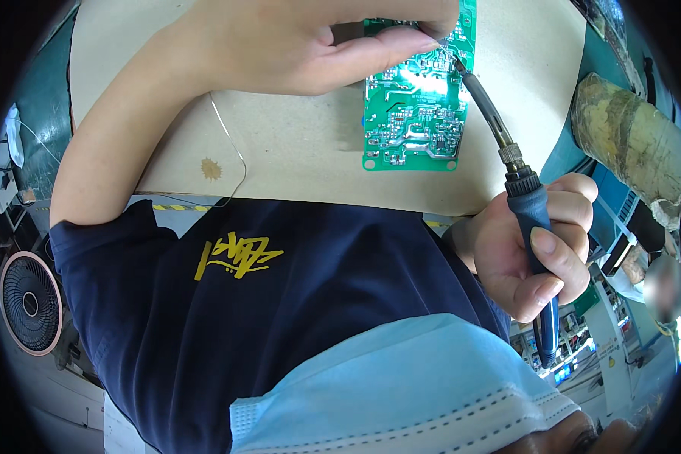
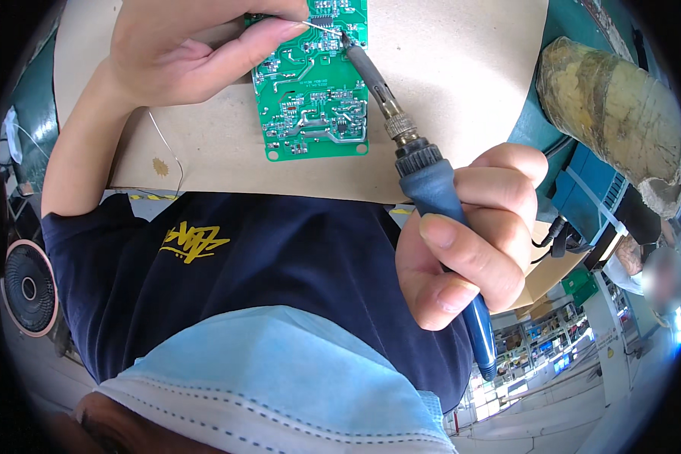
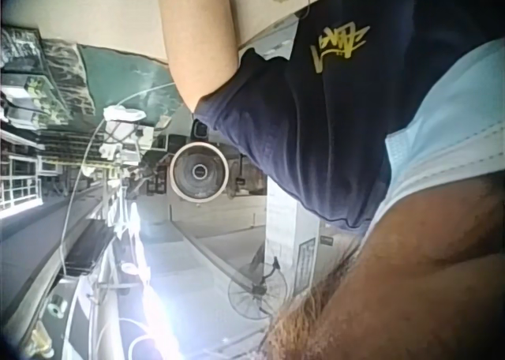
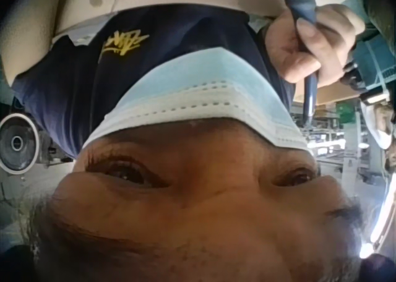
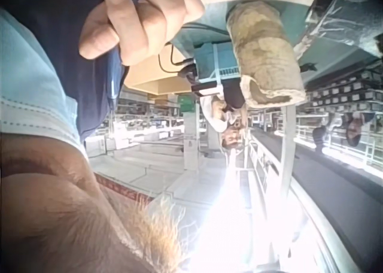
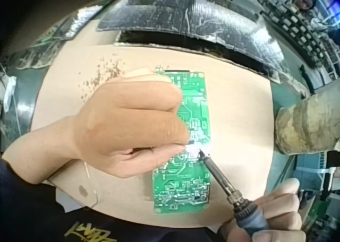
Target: Soldering electronic components onto a printed circuit board at a workbench.
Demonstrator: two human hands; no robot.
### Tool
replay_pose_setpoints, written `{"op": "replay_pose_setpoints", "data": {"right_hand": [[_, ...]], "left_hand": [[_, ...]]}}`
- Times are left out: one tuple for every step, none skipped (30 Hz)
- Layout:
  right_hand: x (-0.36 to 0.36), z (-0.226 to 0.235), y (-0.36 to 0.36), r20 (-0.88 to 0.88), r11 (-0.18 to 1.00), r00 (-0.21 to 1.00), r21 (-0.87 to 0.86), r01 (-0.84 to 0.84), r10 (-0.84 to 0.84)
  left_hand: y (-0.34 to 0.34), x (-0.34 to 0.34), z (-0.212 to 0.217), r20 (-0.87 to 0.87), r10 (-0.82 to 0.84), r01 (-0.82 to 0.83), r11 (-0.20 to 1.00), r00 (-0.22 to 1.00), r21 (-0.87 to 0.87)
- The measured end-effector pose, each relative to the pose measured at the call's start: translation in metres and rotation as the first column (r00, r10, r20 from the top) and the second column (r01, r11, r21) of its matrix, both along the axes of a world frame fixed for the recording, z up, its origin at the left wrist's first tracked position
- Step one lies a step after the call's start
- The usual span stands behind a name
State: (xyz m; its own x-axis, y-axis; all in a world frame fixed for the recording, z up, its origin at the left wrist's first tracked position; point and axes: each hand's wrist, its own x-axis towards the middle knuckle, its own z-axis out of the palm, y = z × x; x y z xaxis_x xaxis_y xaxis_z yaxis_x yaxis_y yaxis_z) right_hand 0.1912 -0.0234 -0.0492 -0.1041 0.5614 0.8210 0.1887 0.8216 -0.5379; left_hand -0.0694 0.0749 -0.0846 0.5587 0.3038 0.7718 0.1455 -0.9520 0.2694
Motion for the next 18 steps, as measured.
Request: {"op": "replay_pose_setpoints", "data": {"right_hand": [[0.0,-0.0002,0.0002,-0.004,1.0,1.0,0.001,-0.001,0.001],[-0.0001,-0.0005,0.0003,-0.007,1.0,1.0,0.003,0.002,-0.002],[0.0,-0.0007,0.0003,-0.011,1.0,1.0,0.005,0.005,-0.005],[-0.0007,-0.0015,-0.0002,-0.015,1.0,1.0,0.005,0.009,-0.009],[-0.0004,-0.0014,-0.0001,-0.014,1.0,1.0,0.003,0.006,-0.006],[-0.0002,-0.0015,-0.0001,-0.012,1.0,1.0,0.0,0.003,-0.003],[-0.0001,-0.0015,-0.0002,-0.03,1.0,0.999,-0.007,-0.022,0.022],[0.0,-0.0014,-0.0002,-0.011,1.0,1.0,-0.003,0.001,-0.001],[-0.0001,-0.0015,-0.0003,-0.012,1.0,1.0,-0.005,0.002,-0.002],[0.0001,-0.0013,-0.0004,-0.013,1.0,1.0,-0.006,0.003,-0.003],[-0.0009,-0.0022,-0.0005,-0.014,1.0,1.0,-0.011,0.002,-0.002],[-0.0007,-0.0021,-0.0006,-0.014,1.0,1.0,-0.014,0.001,-0.001],[-0.0006,-0.002,-0.0005,-0.014,1.0,1.0,-0.017,0.0,0.0],[-0.0005,-0.0019,-0.0006,-0.011,1.0,1.0,-0.019,-0.002,0.001],[-0.0002,-0.0017,-0.0006,-0.008,1.0,1.0,-0.023,-0.003,0.003],[-0.0001,-0.0017,-0.0006,-0.028,0.999,0.999,-0.028,-0.026,0.025],[-0.0001,-0.0019,-0.0006,-0.004,1.0,1.0,-0.024,-0.004,0.004],[-0.0009,-0.0026,-0.0007,-0.004,1.0,1.0,-0.027,-0.003,0.003]], "left_hand": [[0.0002,-0.0004,0.0004,0.009,0.002,-0.002,1.0,1.0,0.003],[-0.0029,0.0003,0.0001,0.064,0.003,-0.002,1.0,0.998,-0.025],[-0.0024,-0.0005,0.0012,0.076,0.005,-0.002,0.999,0.997,-0.033],[-0.0043,-0.0003,0.0013,0.087,0.006,-0.003,0.999,0.996,-0.041],[-0.0036,-0.0011,0.0021,0.055,0.007,-0.005,1.0,0.998,-0.028],[-0.0031,-0.0013,0.0021,0.023,0.007,-0.007,1.0,1.0,-0.016],[-0.0032,-0.0017,0.0019,-0.009,0.008,-0.008,1.0,1.0,-0.003],[-0.0011,-0.002,0.0017,-0.043,0.009,-0.008,1.0,0.999,0.008],[-0.0021,-0.0021,0.0007,-0.037,0.01,-0.01,1.0,0.999,-0.008],[-0.0004,-0.0025,0.0006,-0.031,0.012,-0.012,1.0,0.999,-0.023],[-0.002,-0.0027,-0.0004,0.014,0.015,-0.014,0.998,1.0,-0.069],[-0.001,-0.0029,-0.0002,0.02,0.015,-0.014,0.997,1.0,-0.071],[-0.0022,-0.0031,-0.0004,0.026,0.016,-0.014,0.997,1.0,-0.074],[-0.0007,-0.003,0.0002,-0.008,0.012,-0.013,0.999,1.0,-0.035],[-0.0024,-0.0034,0.0014,-0.021,0.011,-0.011,1.0,1.0,-0.011],[-0.0016,-0.0028,0.0025,-0.033,0.009,-0.009,1.0,0.999,0.013],[-0.0039,-0.0035,0.0049,-0.024,0.008,-0.008,1.0,1.0,0.025],[-0.0044,-0.0027,0.0066,-0.006,0.008,-0.008,1.0,1.0,0.004]]}}
